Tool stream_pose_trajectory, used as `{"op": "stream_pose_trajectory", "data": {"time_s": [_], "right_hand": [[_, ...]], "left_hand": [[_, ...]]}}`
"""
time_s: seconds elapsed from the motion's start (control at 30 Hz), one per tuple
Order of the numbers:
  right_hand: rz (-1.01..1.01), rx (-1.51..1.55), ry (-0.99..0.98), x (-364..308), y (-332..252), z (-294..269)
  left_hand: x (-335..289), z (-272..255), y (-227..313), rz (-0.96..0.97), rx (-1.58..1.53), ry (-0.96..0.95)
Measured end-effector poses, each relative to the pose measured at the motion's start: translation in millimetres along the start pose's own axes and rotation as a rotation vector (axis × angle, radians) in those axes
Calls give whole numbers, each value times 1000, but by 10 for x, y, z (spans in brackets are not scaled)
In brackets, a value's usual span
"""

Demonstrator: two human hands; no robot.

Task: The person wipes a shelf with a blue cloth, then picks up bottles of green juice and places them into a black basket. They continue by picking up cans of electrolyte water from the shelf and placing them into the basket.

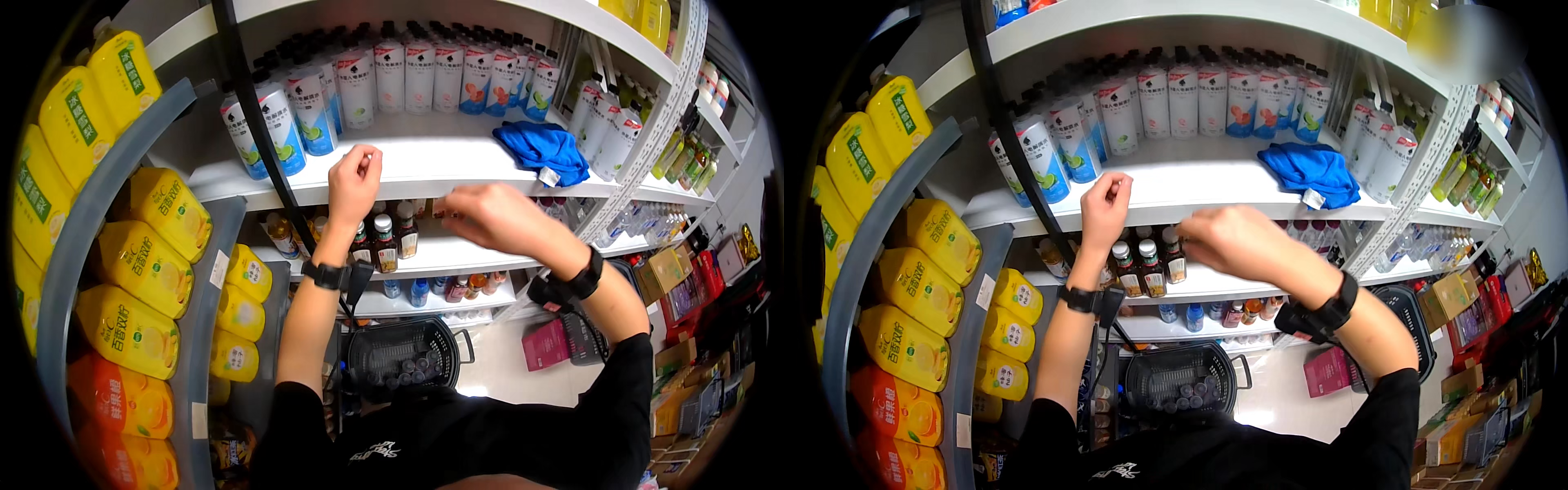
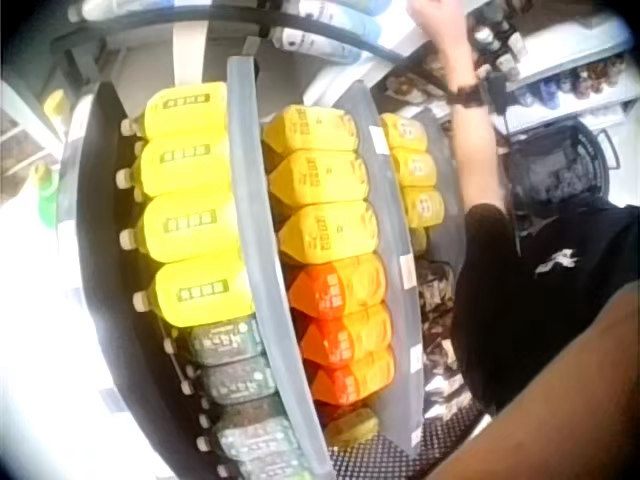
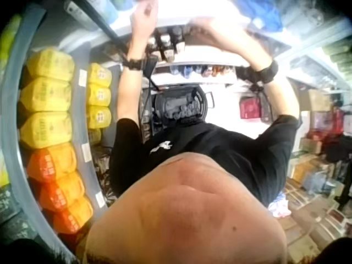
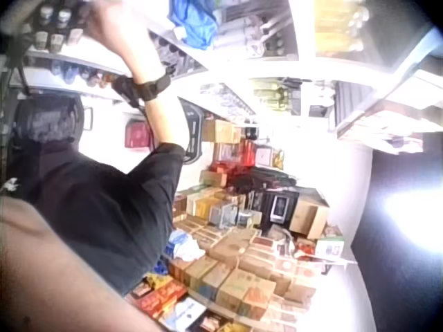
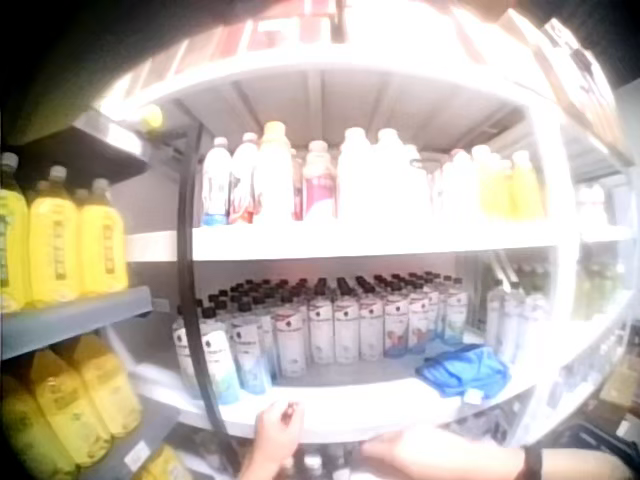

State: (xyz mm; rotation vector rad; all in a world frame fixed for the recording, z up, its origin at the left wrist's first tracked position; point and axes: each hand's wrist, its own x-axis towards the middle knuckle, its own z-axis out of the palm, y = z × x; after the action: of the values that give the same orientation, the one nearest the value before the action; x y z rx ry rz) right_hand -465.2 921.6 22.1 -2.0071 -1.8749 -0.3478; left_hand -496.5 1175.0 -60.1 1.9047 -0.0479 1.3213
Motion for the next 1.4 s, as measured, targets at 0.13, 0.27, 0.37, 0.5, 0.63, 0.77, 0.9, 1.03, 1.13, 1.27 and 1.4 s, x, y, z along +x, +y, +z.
{"op": "stream_pose_trajectory", "data": {"time_s": [0.13, 0.27, 0.37, 0.5, 0.63, 0.77, 0.9, 1.03, 1.13, 1.27, 1.4], "right_hand": [[-65, -207, 11, 481, 265, -256], [-87, -350, 96, 1022, 727, -343], [-31, -380, 87, 1517, 1000, -386], [-116, -412, 276, 2260, 1665, -73], [-57, -267, 243, 2919, 1970, 119], [-98, -218, 269, 3278, 2203, 263], [46, -201, 19, 3494, 2322, 208], [52, -261, -76, 3522, 2000, 147], [151, -362, -7, 3654, 1957, 228], [271, -466, 49, 3807, 1976, 327], [261, -491, -37, 3797, 1843, 232]], "left_hand": [[312, 33, -358, 1, 110, 31], [373, 54, -503, -157, 202, 72], [315, 99, -436, -107, 386, 54], [351, 80, -479, -194, 358, 35], [346, 115, -609, -124, 315, 138], [364, 107, -547, -151, 316, 115], [343, 144, -578, -139, 382, 135], [341, 92, -576, -182, 411, 103], [342, 97, -572, -184, 420, 104], [340, 112, -561, -188, 404, 107], [337, 113, -549, -161, 413, 116]]}}
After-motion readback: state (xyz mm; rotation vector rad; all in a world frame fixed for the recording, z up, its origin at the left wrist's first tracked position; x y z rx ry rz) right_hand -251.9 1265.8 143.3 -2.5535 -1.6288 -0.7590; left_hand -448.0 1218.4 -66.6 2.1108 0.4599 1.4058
